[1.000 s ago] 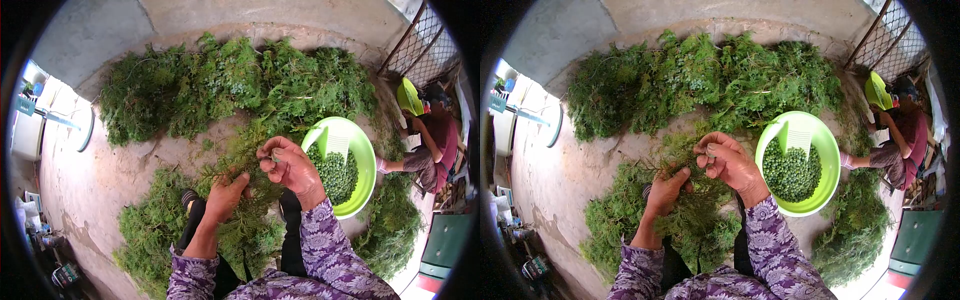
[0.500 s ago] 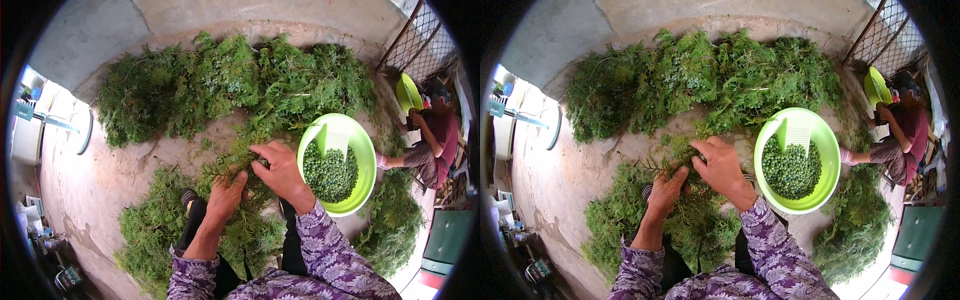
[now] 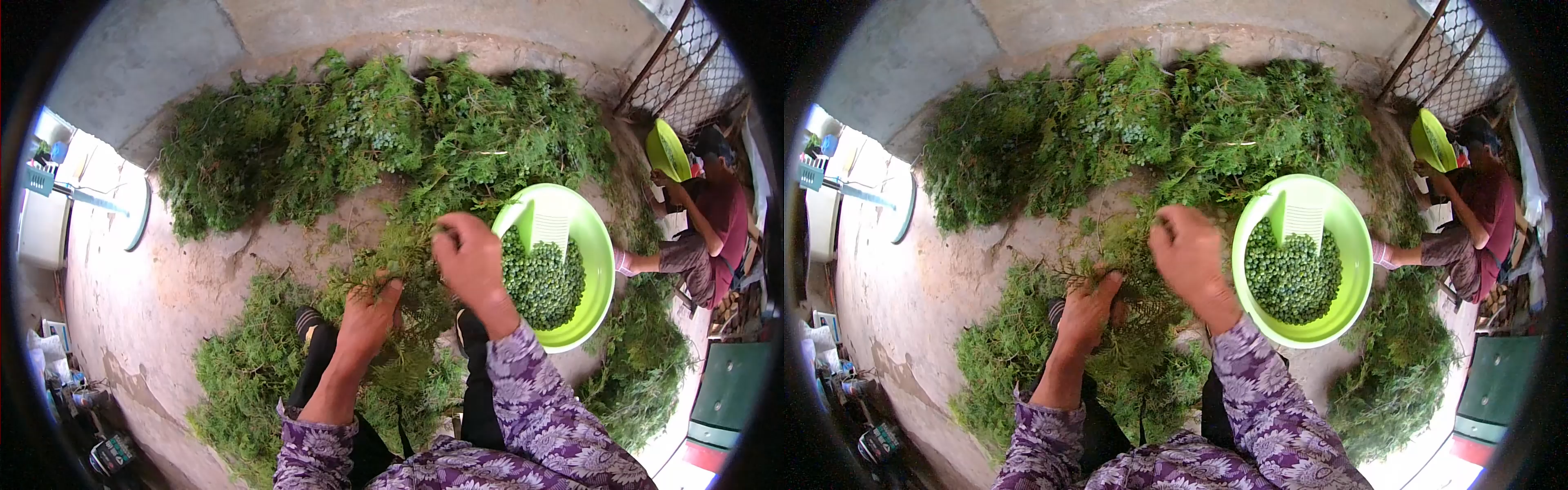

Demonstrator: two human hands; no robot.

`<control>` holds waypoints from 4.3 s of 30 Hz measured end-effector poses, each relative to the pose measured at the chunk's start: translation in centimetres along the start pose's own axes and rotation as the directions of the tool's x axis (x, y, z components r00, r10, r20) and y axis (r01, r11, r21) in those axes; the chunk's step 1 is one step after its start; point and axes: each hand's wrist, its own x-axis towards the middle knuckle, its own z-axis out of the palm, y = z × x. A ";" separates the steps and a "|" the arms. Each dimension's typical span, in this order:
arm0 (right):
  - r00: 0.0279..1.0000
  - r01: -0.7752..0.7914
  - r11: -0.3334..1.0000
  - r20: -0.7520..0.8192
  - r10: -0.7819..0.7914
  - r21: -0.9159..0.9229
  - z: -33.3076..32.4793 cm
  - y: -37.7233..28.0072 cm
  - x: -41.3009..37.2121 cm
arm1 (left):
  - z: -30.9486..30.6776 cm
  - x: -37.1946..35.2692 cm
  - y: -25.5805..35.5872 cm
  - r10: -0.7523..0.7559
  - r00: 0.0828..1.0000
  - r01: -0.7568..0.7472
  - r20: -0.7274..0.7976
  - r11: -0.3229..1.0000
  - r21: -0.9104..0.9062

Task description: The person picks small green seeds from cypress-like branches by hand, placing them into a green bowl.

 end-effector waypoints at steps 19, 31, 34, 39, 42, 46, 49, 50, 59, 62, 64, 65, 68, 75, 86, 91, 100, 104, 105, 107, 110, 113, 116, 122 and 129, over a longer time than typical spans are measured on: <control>0.923 -0.261 0.842 0.378 0.073 0.473 0.6 -1.4 -0.5 | 0.4 0.3 -0.5 0.155 0.988 -0.152 -0.007 0.975 0.163; 0.900 -0.434 0.834 0.215 0.380 0.340 0.0 -1.8 0.3 | 0.4 -0.7 1.4 -0.015 1.000 0.012 0.013 0.984 0.180; 0.884 -0.441 0.245 0.370 0.287 0.863 -2.4 0.5 1.8 | 0.4 -1.0 1.2 -0.029 1.000 0.029 -0.001 0.996 0.082; 0.867 -0.463 0.153 0.410 0.282 0.873 -2.3 -0.7 1.5 | -0.3 -0.6 2.5 -0.090 0.996 0.074 -0.019 0.903 -0.423; 0.873 -0.455 -0.017 0.449 0.189 0.890 -2.8 0.3 1.7 | -1.4 0.1 1.7 -0.048 0.998 0.028 -0.026 0.857 -0.514; 0.889 -0.440 0.056 0.427 0.164 0.896 -2.8 0.2 1.4 | -1.7 -0.1 2.3 -0.010 0.999 -0.019 -0.049 0.827 -0.562; 0.875 -0.452 0.045 0.432 0.217 0.891 -2.8 -0.2 1.4 | -2.0 0.1 2.2 0.020 0.999 -0.033 -0.029 0.817 -0.576; 0.876 -0.450 0.045 0.431 0.217 0.892 -2.9 -0.1 1.4 | -2.1 0.2 2.1 0.037 0.999 -0.027 0.005 0.809 -0.588; 0.868 -0.496 0.444 0.443 0.225 0.746 -2.2 -0.2 1.2 | -1.6 -0.2 2.7 0.044 0.996 -0.077 -0.081 0.877 -0.475; 0.975 -0.190 0.959 0.158 0.159 0.210 -0.6 -1.2 0.4 | -0.9 -0.3 2.3 0.053 0.991 -0.102 -0.124 0.895 -0.434; 0.987 -0.113 0.983 0.131 0.094 0.145 -0.2 -1.3 0.3 | -0.8 -0.4 2.1 0.041 0.992 -0.081 -0.121 0.933 -0.351; 0.993 -0.032 0.997 0.114 0.023 0.077 0.0 -1.4 0.3 | -0.8 -0.4 2.1 0.032 0.992 -0.064 -0.124 0.961 -0.269; 0.998 -0.013 0.998 0.063 0.009 0.065 -0.4 -0.5 0.3 | -0.8 -0.8 2.5 -0.032 0.994 0.007 -0.105 0.974 -0.225; 0.968 -0.152 0.936 -0.144 0.206 0.319 -3.1 1.2 1.6 | -4.0 -0.7 3.8 -0.026 0.991 -0.002 -0.135 0.980 -0.200; 0.977 -0.198 0.977 -0.067 0.204 0.081 -4.2 1.9 1.4 | -8.3 0.6 2.8 0.246 0.927 -0.376 -0.284 0.582 -0.721; 0.806 0.113 0.959 0.589 0.064 -0.260 -2.8 1.4 -0.1 | -9.5 1.5 1.2 0.387 0.915 -0.305 -0.110 0.489 -0.817; 0.739 -0.631 0.619 0.606 0.295 0.467 -2.3 -1.1 0.5 | -8.8 2.1 -0.1 0.409 0.912 -0.235 0.001 0.525 -0.818; 0.748 -0.653 0.365 0.641 0.171 0.664 -0.8 -1.6 0.5 | -8.3 2.5 -1.1 0.365 0.931 -0.266 -0.007 0.664 -0.699; 0.753 -0.647 0.349 0.638 0.159 0.677 -0.7 -1.8 0.5 | -8.2 2.6 -1.2 0.366 0.931 -0.264 -0.004 0.664 -0.699; 0.740 -0.650 0.401 0.658 0.140 0.646 -0.5 -2.1 0.6 | -8.0 2.4 -0.9 0.297 0.949 -0.082 0.107 0.560 -0.824; 0.705 -0.681 0.445 0.684 0.186 0.581 -0.4 -1.9 0.5 | -7.5 2.2 -0.2 0.173 0.979 -0.031 0.109 0.653 -0.757; 0.743 -0.663 0.411 0.618 0.257 0.626 0.1 -2.4 0.4 | -5.6 1.1 1.3 0.075 0.997 -0.043 -0.001 0.563 -0.826; 0.810 -0.581 0.439 0.539 0.230 0.686 0.2 -2.6 0.5 | -5.6 1.1 1.0 0.026 1.000 -0.010 0.007 0.612 -0.790; 0.834 -0.536 0.574 0.495 0.244 0.620 0.7 -2.1 0.5 | -4.1 0.5 0.9 0.076 0.986 -0.160 -0.149 0.692 -0.704; 0.964 -0.221 0.863 0.238 0.122 0.454 1.4 -1.7 0.2 | -1.7 -0.8 2.1 -0.185 0.972 0.233 0.142 0.791 -0.566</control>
